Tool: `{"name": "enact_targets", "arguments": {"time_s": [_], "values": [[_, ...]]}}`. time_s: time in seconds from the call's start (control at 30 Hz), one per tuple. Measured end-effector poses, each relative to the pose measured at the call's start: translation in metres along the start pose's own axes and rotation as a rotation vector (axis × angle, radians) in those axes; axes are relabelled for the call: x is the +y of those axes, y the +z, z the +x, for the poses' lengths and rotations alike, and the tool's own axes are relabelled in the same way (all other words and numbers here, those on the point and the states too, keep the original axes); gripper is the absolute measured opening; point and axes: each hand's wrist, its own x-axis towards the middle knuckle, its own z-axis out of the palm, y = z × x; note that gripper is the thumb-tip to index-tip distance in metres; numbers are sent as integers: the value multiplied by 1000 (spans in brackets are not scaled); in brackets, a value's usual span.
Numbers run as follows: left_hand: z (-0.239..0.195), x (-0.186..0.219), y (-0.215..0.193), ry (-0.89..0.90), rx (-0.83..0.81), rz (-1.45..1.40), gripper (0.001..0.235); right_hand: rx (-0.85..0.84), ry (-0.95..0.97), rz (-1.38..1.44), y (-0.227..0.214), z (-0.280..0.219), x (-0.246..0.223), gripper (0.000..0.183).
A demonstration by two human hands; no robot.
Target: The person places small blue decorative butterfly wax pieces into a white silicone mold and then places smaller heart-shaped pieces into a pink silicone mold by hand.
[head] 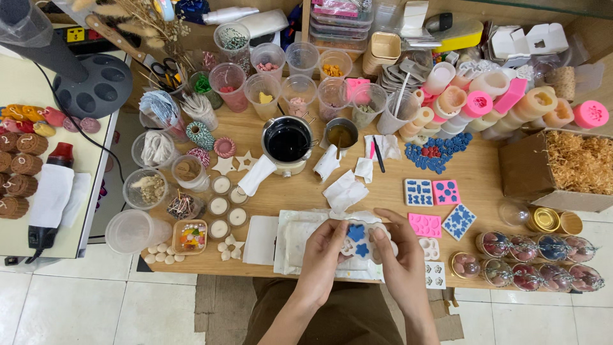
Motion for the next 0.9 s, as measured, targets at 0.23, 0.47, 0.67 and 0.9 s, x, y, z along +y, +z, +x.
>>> {"name": "enact_targets", "arguments": {"time_s": [0.23, 0.47, 0.67, 0.9], "values": [[-5, 2, 5, 91, 21, 17, 24, 156, -690, -793, 15, -15, -42, 55], [-6, 2, 8, 87, 60, 68, 25, 103, -593, -689, 16, -14, -36, 36], [-6, 0, 10, 73, 55, 54, 25, 93, -503, -661, 14, -15, -33, 37], [1, -7, 4, 34, 91, 73, 26, 114, -390, -381, -3, -14, -15, 39]]}}
